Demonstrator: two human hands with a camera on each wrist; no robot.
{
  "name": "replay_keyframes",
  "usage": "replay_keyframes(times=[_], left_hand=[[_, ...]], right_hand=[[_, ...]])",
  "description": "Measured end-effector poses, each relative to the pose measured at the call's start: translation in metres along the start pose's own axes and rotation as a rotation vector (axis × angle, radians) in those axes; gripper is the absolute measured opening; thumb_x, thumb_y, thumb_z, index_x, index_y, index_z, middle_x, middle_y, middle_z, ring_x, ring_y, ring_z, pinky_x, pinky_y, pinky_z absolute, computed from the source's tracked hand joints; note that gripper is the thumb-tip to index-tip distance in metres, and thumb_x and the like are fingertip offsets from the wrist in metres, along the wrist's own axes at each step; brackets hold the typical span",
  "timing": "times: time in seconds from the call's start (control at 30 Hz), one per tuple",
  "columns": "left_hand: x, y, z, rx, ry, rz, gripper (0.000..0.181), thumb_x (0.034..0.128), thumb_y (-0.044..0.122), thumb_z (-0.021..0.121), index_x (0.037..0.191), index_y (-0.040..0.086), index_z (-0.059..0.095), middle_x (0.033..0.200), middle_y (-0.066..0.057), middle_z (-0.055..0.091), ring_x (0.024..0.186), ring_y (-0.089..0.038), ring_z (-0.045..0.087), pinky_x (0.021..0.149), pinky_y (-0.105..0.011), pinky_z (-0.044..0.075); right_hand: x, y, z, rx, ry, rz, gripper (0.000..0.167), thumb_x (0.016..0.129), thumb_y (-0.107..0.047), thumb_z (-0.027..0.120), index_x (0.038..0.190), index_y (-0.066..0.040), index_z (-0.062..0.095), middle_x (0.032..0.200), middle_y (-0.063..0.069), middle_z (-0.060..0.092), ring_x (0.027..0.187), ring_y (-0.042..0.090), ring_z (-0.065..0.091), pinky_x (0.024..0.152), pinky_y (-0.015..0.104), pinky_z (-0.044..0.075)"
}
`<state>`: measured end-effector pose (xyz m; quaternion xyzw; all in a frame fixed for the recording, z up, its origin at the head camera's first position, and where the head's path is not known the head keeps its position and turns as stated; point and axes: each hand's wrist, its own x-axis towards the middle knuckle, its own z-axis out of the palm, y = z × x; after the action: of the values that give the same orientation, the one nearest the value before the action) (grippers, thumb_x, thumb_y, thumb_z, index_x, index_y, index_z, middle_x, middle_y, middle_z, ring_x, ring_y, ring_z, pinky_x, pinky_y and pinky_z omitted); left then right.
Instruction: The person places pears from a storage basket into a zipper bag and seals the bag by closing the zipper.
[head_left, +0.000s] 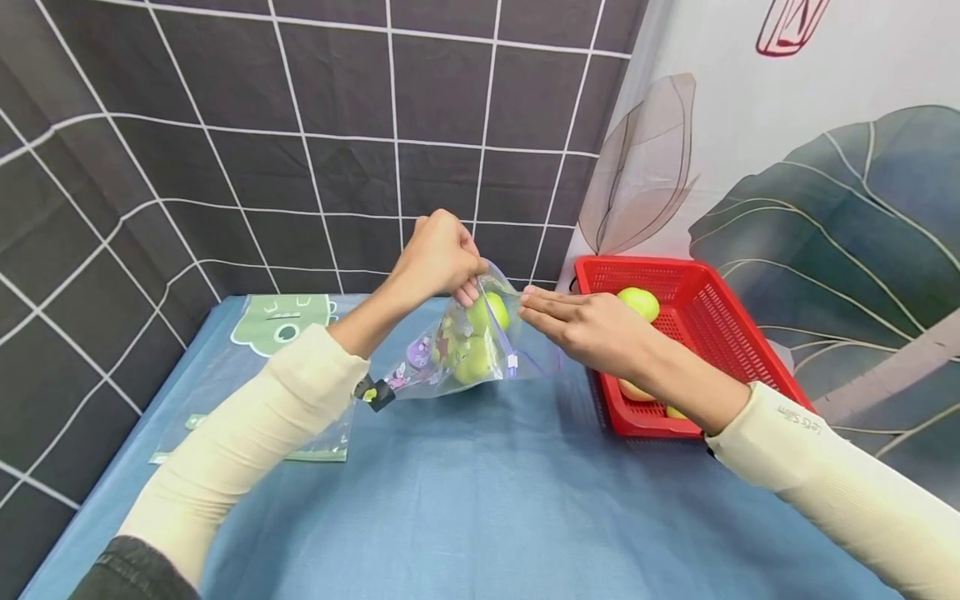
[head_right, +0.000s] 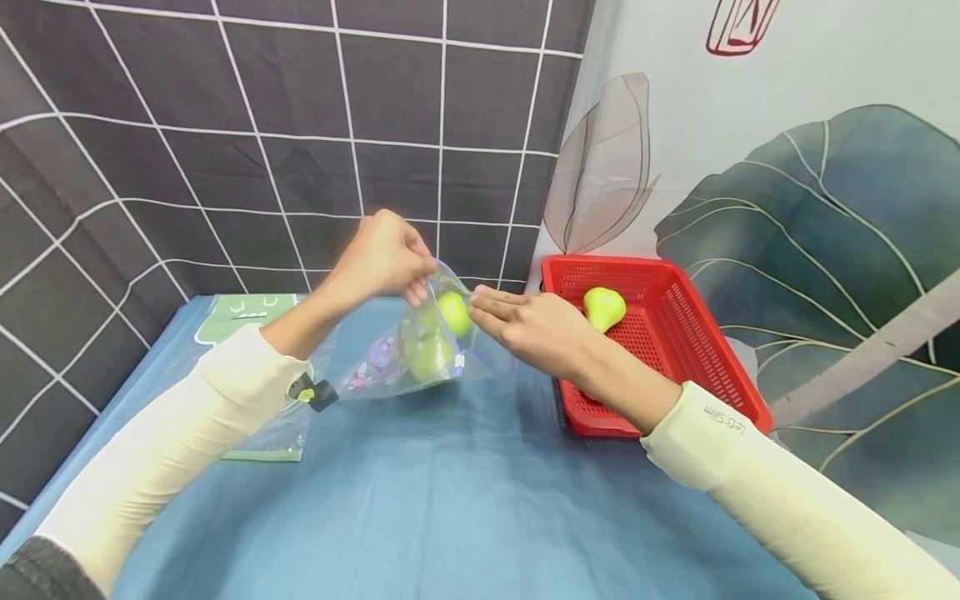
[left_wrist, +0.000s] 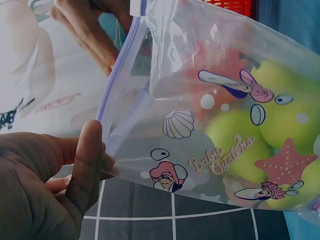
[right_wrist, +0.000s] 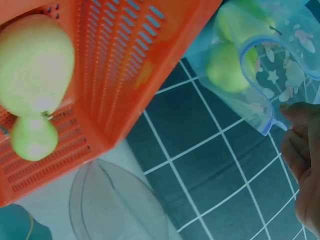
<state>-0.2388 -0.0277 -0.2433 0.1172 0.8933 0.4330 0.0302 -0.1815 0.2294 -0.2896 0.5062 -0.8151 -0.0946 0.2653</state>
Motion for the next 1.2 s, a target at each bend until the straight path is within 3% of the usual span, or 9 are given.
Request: replay_keyframes(times=[0.2, 0.3, 0.4, 0.53, 0.67, 0.73, 0.8, 0.97, 1.2], left_hand=[[0.002, 0.000, -0.007, 0.004, 0.026, -0.005, 0.013, 0.0995, 0.003, 0.079, 0.089, -0.003, 0.083, 0.062, -0.012, 0.078, 0.052, -0.019, 0.079, 0.061, -0.032, 0.070], [0.004, 0.001, -0.013, 0.011, 0.030, -0.004, 0.012, 0.0997, 0.004, 0.078, 0.093, -0.003, 0.084, 0.061, -0.009, 0.078, 0.052, -0.018, 0.079, 0.080, -0.022, 0.069], [0.006, 0.002, -0.021, 0.011, 0.032, 0.004, 0.013, 0.1006, 0.006, 0.076, 0.096, -0.003, 0.084, 0.058, -0.005, 0.076, 0.049, -0.014, 0.076, 0.135, -0.020, 0.033], [0.007, 0.004, -0.030, -0.017, 0.052, -0.002, 0.014, 0.1003, 0.006, 0.075, 0.096, -0.003, 0.084, 0.056, -0.004, 0.075, 0.047, -0.013, 0.075, 0.145, -0.026, 0.007], [0.006, 0.007, -0.034, -0.020, 0.078, -0.019, 0.012, 0.0994, 0.005, 0.075, 0.097, -0.003, 0.084, 0.059, -0.006, 0.077, 0.050, -0.014, 0.077, 0.108, -0.022, 0.063], [0.006, 0.007, -0.035, -0.021, 0.082, -0.026, 0.012, 0.0996, 0.005, 0.076, 0.098, -0.003, 0.084, 0.060, -0.006, 0.077, 0.051, -0.015, 0.077, 0.084, -0.031, 0.072], [0.005, 0.008, -0.036, -0.024, 0.079, -0.035, 0.012, 0.1000, 0.006, 0.077, 0.100, -0.003, 0.084, 0.060, -0.006, 0.077, 0.051, -0.014, 0.077, 0.084, -0.030, 0.072], [0.005, 0.008, -0.036, -0.034, 0.051, -0.052, 0.014, 0.1010, 0.007, 0.077, 0.105, -0.004, 0.084, 0.059, -0.003, 0.077, 0.051, -0.012, 0.077, 0.122, -0.020, 0.053], [0.005, 0.004, -0.034, -0.020, 0.045, -0.033, 0.013, 0.1014, 0.007, 0.076, 0.101, -0.003, 0.084, 0.059, -0.003, 0.077, 0.050, -0.013, 0.077, 0.131, -0.021, 0.043]], right_hand=[[-0.014, 0.007, -0.005, 0.022, 0.044, 0.035, 0.052, 0.086, 0.007, 0.090, 0.136, 0.001, 0.079, 0.137, 0.021, 0.081, 0.126, 0.032, 0.081, 0.061, 0.036, 0.068], [-0.022, 0.013, -0.006, 0.033, 0.083, 0.041, 0.053, 0.082, 0.007, 0.093, 0.133, 0.002, 0.080, 0.133, 0.022, 0.082, 0.122, 0.034, 0.082, 0.059, 0.039, 0.067], [-0.029, 0.020, -0.007, 0.071, 0.103, 0.077, 0.054, 0.080, 0.006, 0.094, 0.132, 0.003, 0.080, 0.129, 0.025, 0.082, 0.115, 0.038, 0.084, 0.063, 0.048, 0.070], [-0.039, 0.029, -0.010, 0.107, 0.031, 0.201, 0.051, 0.083, 0.002, 0.093, 0.132, 0.003, 0.079, 0.128, 0.025, 0.083, 0.089, 0.040, 0.086, 0.062, 0.051, 0.070], [-0.049, 0.037, -0.012, 0.152, -0.155, 0.376, 0.049, 0.089, -0.004, 0.090, 0.136, 0.003, 0.077, 0.134, 0.026, 0.080, 0.071, 0.038, 0.080, 0.071, 0.054, 0.071], [-0.054, 0.042, -0.012, 0.177, -0.244, 0.456, 0.049, 0.091, -0.007, 0.089, 0.137, 0.003, 0.077, 0.133, 0.027, 0.080, 0.074, 0.040, 0.080, 0.076, 0.058, 0.071], [-0.058, 0.048, -0.011, 0.206, -0.318, 0.534, 0.049, 0.090, -0.012, 0.090, 0.136, 0.003, 0.077, 0.127, 0.027, 0.082, 0.082, 0.041, 0.081, 0.081, 0.061, 0.071], [-0.073, 0.062, -0.009, 0.274, -0.452, 0.708, 0.053, 0.090, -0.022, 0.092, 0.131, 0.007, 0.078, 0.117, 0.030, 0.082, 0.100, 0.049, 0.081, 0.092, 0.067, 0.069], [-0.105, 0.072, -0.011, 0.385, -0.558, 0.906, 0.063, 0.088, -0.025, 0.095, 0.131, 0.016, 0.074, 0.126, 0.038, 0.077, 0.115, 0.057, 0.077, 0.092, 0.066, 0.069]])
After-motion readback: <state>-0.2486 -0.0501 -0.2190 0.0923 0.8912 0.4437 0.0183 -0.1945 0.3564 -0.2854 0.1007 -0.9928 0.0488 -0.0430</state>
